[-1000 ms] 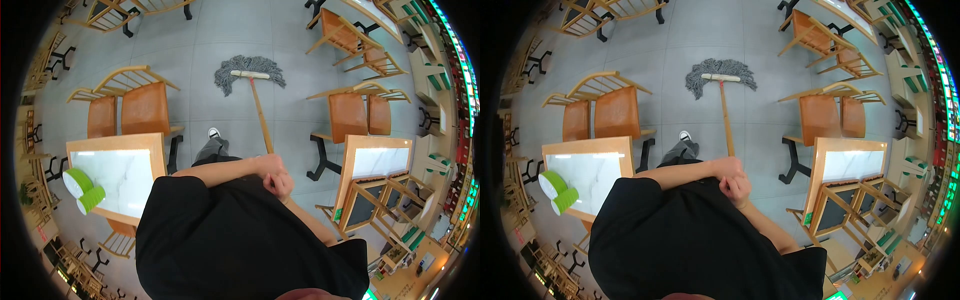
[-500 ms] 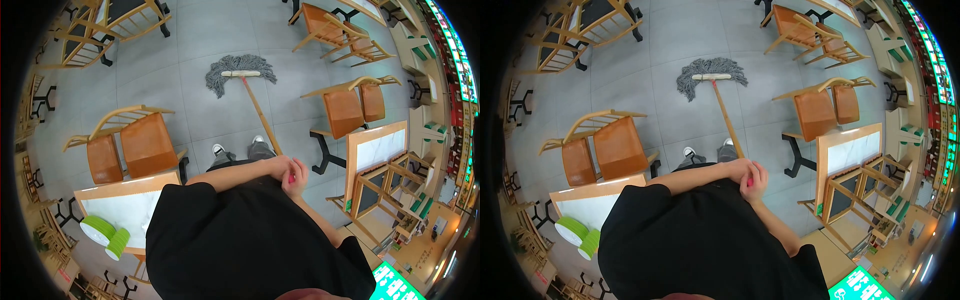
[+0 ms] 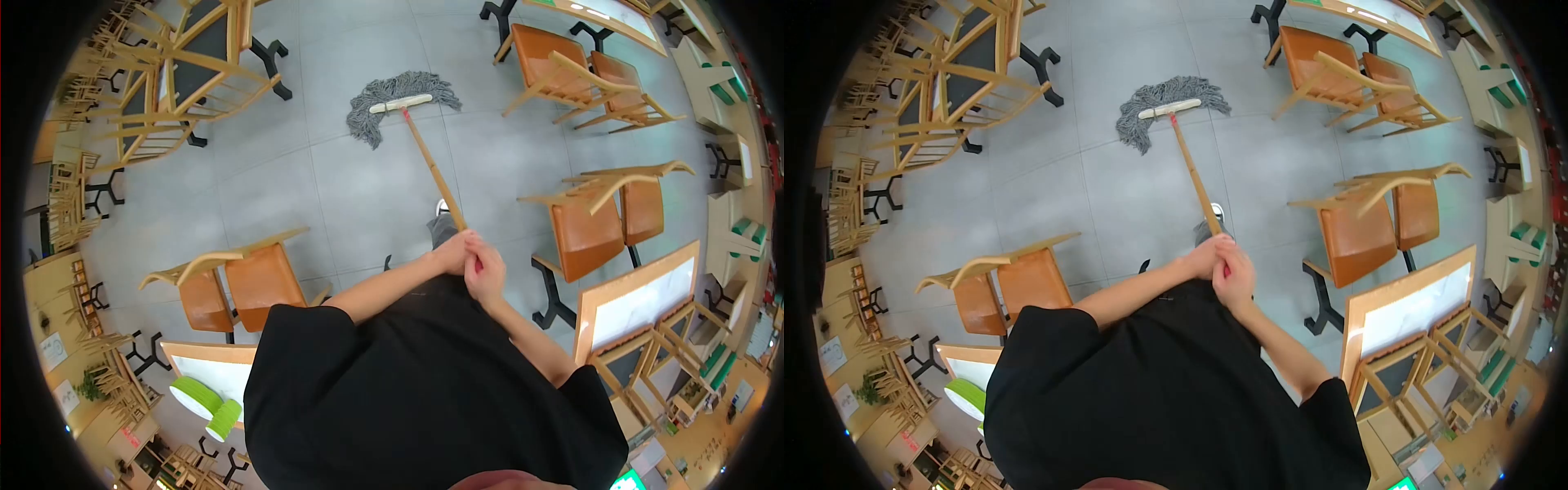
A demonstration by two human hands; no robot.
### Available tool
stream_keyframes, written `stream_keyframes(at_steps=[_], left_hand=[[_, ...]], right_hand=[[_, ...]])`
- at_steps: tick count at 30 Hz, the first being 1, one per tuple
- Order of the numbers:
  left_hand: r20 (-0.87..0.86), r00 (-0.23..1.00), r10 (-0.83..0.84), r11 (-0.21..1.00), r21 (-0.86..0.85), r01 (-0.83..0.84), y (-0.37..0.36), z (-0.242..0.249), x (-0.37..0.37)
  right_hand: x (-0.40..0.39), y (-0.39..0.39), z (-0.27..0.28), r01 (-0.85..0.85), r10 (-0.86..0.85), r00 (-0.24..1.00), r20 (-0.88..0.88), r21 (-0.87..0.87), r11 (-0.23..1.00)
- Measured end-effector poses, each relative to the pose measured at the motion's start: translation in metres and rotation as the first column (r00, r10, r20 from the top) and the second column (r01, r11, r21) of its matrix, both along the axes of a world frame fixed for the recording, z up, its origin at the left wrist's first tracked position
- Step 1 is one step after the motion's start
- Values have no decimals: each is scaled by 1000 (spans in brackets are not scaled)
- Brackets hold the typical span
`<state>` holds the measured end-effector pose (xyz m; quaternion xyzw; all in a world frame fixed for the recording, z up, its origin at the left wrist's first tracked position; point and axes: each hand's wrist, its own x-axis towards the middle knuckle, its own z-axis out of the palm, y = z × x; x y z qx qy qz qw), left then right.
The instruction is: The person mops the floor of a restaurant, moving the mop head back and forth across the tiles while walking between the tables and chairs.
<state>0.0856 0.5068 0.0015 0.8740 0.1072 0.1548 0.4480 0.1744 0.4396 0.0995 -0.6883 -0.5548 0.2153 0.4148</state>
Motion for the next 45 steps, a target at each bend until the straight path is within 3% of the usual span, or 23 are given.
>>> stream_keyframes(at_steps=[4,6,9,14,17,21,25,28,30,31,32,34,35,37,38,41,45], left_hand=[[-160,973,167,978,153,-143,101,-20,14],[-205,883,423,904,161,-395,133,-19,15],[-205,760,617,787,161,-596,184,-18,6],[-217,669,711,701,146,-698,278,-31,-41],[-195,665,721,690,118,-714,340,-48,-56],[-131,701,701,711,65,-700,465,-83,-88],[-11,734,680,726,-138,-674,591,-89,-133],[165,708,687,656,-560,-506,673,-87,-149],[94,800,593,788,-273,-552,719,-101,-155],[-12,843,538,842,53,-537,746,-91,-161],[-77,844,531,845,123,-521,763,-83,-166],[-212,828,519,847,257,-465,802,-19,-174],[-176,868,464,877,230,-422,821,-32,-175],[-104,930,352,924,200,-327,857,-58,-170],[-178,937,300,952,124,-281,872,-63,-167],[-299,920,254,958,209,-197,904,-112,-159],[-202,924,325,944,131,-304,1000,-134,-169]], right_hand=[[22,118,-31,-73,73,997,16,4,997],[24,160,-46,-131,124,988,88,85,988],[9,226,-53,-199,187,976,108,115,973],[-39,332,-63,-296,287,948,139,51,954],[-49,389,-79,-392,370,915,162,134,910],[-79,520,-73,-565,500,820,279,254,785],[-131,646,-58,-551,469,813,345,193,812],[-156,736,-61,-386,345,910,229,171,907],[-165,769,-65,-214,203,974,103,102,972],[-167,788,-66,-124,121,991,50,61,990],[-167,801,-68,-41,41,999,7,7,999],[-166,828,-65,-87,79,994,79,103,991],[-167,850,-64,-108,90,990,106,170,980],[-167,885,-72,-59,47,995,86,145,988],[-164,893,-78,-29,21,997,71,122,992],[-156,928,-115,-7,2,994,106,55,998],[-161,1028,-153,-67,67,998,-7,-42,997]])
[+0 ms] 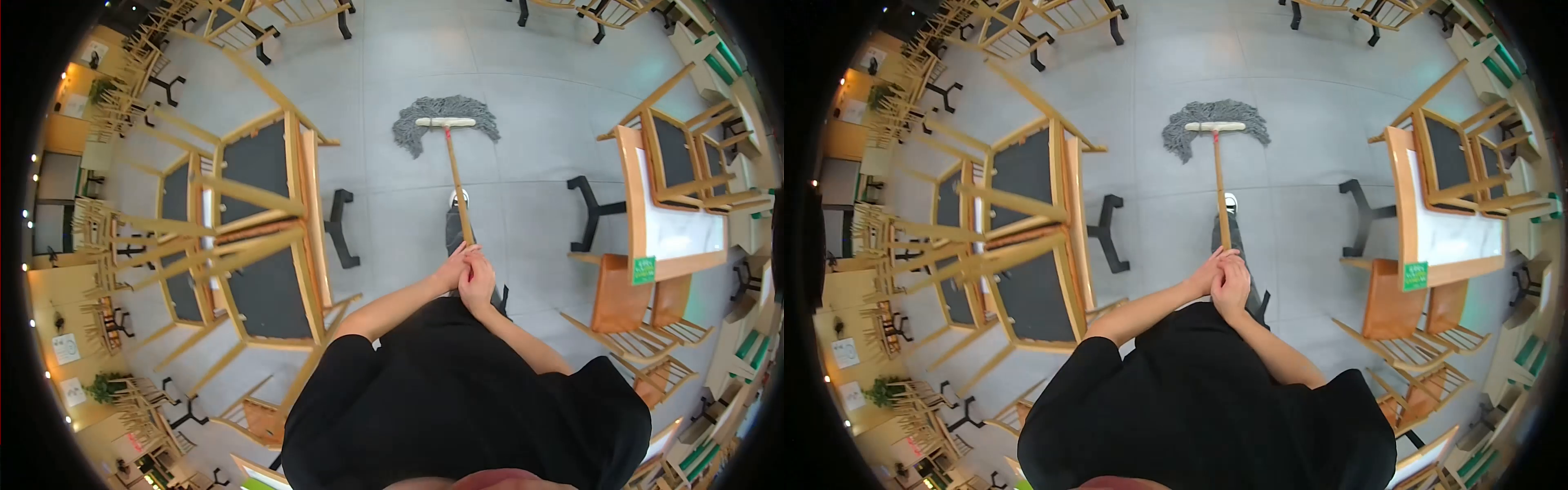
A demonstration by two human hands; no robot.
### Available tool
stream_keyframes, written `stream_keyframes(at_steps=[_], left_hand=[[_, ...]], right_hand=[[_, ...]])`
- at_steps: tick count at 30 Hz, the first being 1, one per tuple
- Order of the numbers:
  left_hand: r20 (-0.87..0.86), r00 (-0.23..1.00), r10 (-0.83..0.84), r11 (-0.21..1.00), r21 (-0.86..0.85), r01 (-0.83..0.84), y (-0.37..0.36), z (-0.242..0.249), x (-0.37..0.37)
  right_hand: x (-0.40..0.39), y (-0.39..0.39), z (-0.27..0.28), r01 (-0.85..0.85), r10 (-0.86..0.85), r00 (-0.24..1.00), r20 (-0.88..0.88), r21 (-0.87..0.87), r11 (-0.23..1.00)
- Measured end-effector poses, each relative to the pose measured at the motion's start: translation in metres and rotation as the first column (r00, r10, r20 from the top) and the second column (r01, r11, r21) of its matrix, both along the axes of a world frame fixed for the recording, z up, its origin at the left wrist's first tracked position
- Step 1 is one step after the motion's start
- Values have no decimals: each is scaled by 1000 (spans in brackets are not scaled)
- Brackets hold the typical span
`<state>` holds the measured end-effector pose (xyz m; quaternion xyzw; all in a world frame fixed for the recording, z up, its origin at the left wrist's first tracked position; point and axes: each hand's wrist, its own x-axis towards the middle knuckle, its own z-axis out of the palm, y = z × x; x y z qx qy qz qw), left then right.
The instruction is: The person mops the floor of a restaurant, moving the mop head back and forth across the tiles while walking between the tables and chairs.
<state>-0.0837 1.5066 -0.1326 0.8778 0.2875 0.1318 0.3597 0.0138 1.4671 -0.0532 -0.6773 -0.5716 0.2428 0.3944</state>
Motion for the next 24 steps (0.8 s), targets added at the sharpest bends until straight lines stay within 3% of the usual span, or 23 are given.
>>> stream_keyframes(at_steps=[2,3,7,10,17,19,24], left_hand=[[-15,999,36,999,-38,-37,66,-14,-7],[125,977,174,930,-347,-121,102,-8,-8],[-27,997,66,973,-219,-71,238,-61,0],[-113,993,-38,986,-167,18,314,-74,2],[-127,987,-96,991,-110,82,466,-88,12],[-116,989,-93,996,-7,93,508,-55,24],[-92,995,-47,987,-159,32,616,-65,39]], right_hand=[[-3,70,-14,-12,10,998,-61,-39,999],[-6,106,-17,25,-25,999,-45,-3,1000],[6,252,-22,-14,11,1000,25,94,995],[6,333,-29,-13,11,1000,28,75,997],[29,472,-20,-39,35,997,73,53,998],[35,499,-33,-20,17,992,122,25,999],[48,608,-59,-48,52,992,113,-37,998]])
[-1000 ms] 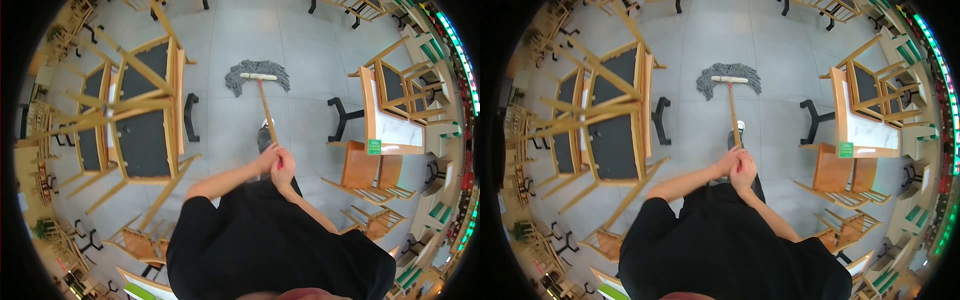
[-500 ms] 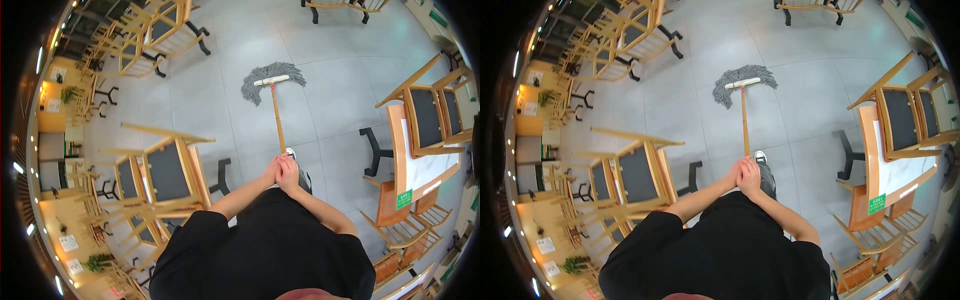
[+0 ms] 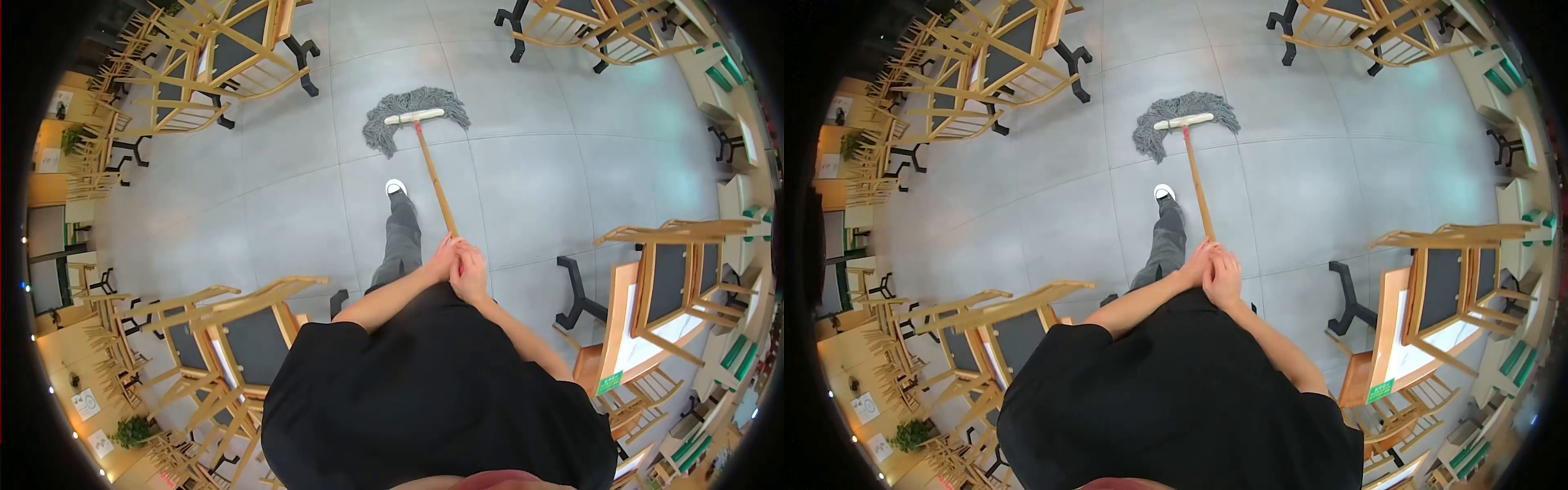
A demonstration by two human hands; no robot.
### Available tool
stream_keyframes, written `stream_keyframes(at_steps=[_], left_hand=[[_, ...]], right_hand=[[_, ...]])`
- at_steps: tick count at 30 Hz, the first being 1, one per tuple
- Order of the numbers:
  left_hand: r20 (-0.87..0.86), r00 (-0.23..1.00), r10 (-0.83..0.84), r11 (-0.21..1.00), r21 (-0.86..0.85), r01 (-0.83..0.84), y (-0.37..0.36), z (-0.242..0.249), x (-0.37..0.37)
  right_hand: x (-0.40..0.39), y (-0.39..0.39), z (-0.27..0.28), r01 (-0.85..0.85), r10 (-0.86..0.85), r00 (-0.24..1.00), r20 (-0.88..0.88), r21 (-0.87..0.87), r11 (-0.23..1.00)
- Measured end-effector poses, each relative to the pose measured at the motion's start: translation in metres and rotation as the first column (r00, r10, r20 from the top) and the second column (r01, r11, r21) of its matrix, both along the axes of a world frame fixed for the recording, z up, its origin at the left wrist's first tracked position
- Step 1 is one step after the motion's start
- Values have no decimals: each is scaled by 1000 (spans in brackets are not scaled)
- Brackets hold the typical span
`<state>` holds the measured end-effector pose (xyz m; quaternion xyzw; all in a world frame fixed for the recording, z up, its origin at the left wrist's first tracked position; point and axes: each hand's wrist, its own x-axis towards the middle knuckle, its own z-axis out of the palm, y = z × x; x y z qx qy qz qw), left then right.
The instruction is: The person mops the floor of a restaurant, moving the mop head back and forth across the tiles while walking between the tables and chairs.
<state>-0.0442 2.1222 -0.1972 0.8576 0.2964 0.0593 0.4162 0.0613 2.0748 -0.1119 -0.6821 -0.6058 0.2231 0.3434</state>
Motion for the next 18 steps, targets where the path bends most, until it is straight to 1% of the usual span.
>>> stream_keyframes(at_steps=[2,3,5,6,8,9,11,12,15,18], left_hand=[[-4,998,-68,998,-2,68,69,-12,10],[-12,995,-97,995,-14,97,106,-25,10],[-36,986,-164,986,-38,163,173,-52,9],[-44,980,-195,981,9,196,212,-61,3],[-56,964,-260,958,107,265,284,-69,-9],[-103,954,-281,955,71,289,319,-68,-12],[-67,967,-246,969,23,248,373,-59,-17],[-54,970,-236,972,-15,236,386,-57,-20],[43,978,-202,979,35,200,443,-51,-12],[186,951,-245,969,86,233,504,-54,1]], right_hand=[[7,60,-11,19,-19,999,26,3,1000],[6,93,-23,15,-16,999,48,26,1000],[2,162,-36,-4,3,998,57,15,1000],[-1,200,-41,-7,7,998,60,7,1000],[-15,270,-42,-55,51,991,122,29,998],[-18,306,-41,-80,72,986,153,48,996],[-21,360,-40,-67,57,990,132,70,995],[-25,374,-36,-51,43,993,114,71,996],[-20,434,-20,55,-55,998,28,-14,998],[-7,488,-20,69,-70,995,74,21,997]])
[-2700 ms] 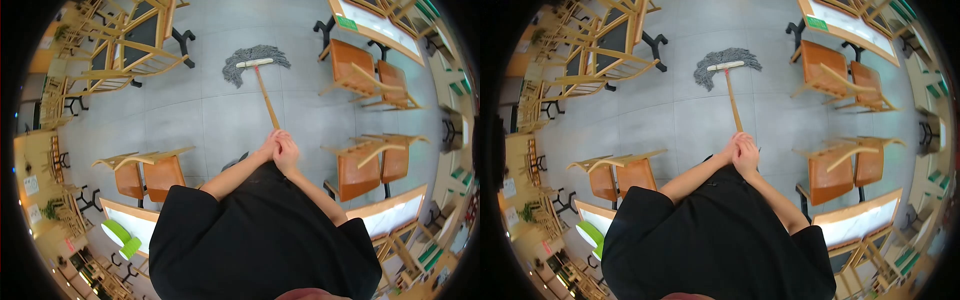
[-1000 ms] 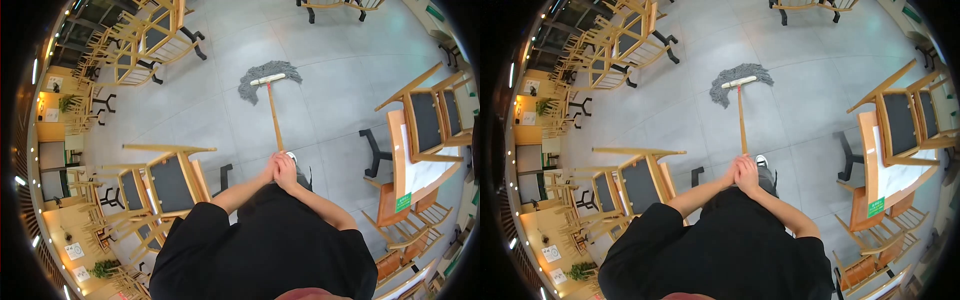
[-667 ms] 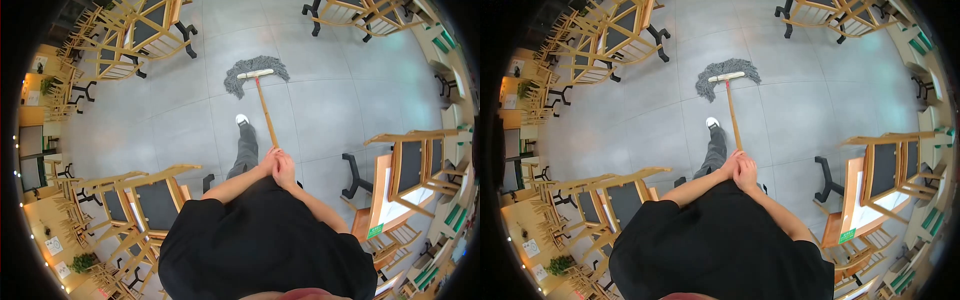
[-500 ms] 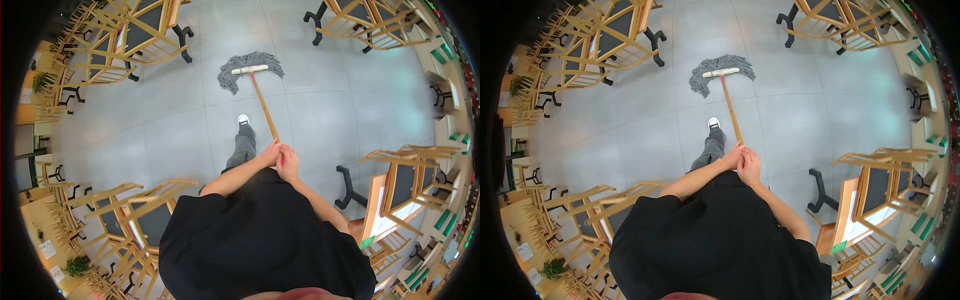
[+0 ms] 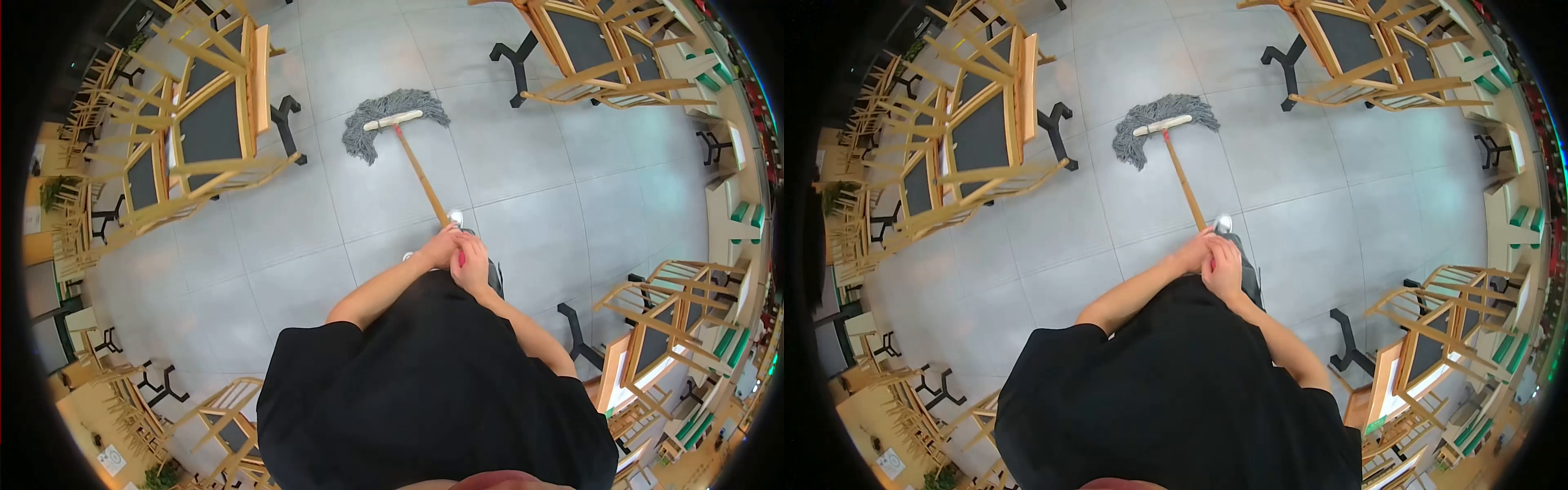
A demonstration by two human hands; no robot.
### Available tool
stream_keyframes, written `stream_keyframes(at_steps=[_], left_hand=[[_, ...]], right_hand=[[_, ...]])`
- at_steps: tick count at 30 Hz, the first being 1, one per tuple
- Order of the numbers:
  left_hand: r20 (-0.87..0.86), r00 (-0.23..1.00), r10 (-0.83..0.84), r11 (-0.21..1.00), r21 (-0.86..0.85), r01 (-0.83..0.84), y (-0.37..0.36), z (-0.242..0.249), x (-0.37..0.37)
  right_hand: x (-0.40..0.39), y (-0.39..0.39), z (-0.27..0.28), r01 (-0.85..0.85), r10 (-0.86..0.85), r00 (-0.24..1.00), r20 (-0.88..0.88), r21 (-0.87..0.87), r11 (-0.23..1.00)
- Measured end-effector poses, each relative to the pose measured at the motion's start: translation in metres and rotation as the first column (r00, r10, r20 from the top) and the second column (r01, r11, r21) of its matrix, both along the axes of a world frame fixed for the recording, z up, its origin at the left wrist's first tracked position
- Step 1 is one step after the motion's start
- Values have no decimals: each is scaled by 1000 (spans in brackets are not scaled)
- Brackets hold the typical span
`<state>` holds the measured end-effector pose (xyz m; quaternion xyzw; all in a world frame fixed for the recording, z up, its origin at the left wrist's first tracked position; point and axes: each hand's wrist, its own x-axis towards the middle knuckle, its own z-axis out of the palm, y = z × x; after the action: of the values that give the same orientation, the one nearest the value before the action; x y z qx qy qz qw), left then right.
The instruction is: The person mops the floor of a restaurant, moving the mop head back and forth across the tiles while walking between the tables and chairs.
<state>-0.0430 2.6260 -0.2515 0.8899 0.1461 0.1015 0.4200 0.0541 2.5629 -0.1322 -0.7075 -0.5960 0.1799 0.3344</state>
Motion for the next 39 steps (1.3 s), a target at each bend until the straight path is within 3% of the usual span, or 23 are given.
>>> stream_keyframes(at_steps=[3,6,10,12,15,17,20,26,28,31,36,39], left_hand=[[-20,999,-31,996,-83,29,64,9,19],[27,999,44,998,-44,-43,141,-4,42],[-23,984,177,974,-141,-178,279,-29,83],[-47,982,182,981,-61,-185,357,-42,108],[-136,982,135,989,-45,-142,439,-68,148],[-216,966,140,988,-29,-149,509,-63,183],[-348,897,274,956,1,-293,591,-55,233],[-101,920,378,907,-159,-390,742,-46,291],[-106,915,389,909,-116,-400,794,-57,307],[-152,930,335,928,-116,-353,854,-74,339],[-265,964,35,973,-210,-93,983,-93,346],[-264,964,40,975,-201,-96,1062,-115,317]], right_hand=[[18,59,-4,69,-70,997,-17,-23,997],[43,138,-25,59,-59,997,-41,-16,998],[86,285,-51,13,-11,999,-47,55,998],[111,361,-55,8,-6,996,-87,29,1000],[154,446,-83,53,-61,994,-86,-100,994],[190,510,-100,43,-47,996,-70,-57,997],[240,603,-107,19,-19,1000,13,9,1000],[323,767,-98,-60,56,998,42,97,993],[342,822,-104,-66,57,992,112,80,995],[364,887,-110,34,-32,981,192,-6,999],[377,989,-130,27,32,943,331,-171,985],[354,1069,-152,-39,122,931,345,-239,970]])
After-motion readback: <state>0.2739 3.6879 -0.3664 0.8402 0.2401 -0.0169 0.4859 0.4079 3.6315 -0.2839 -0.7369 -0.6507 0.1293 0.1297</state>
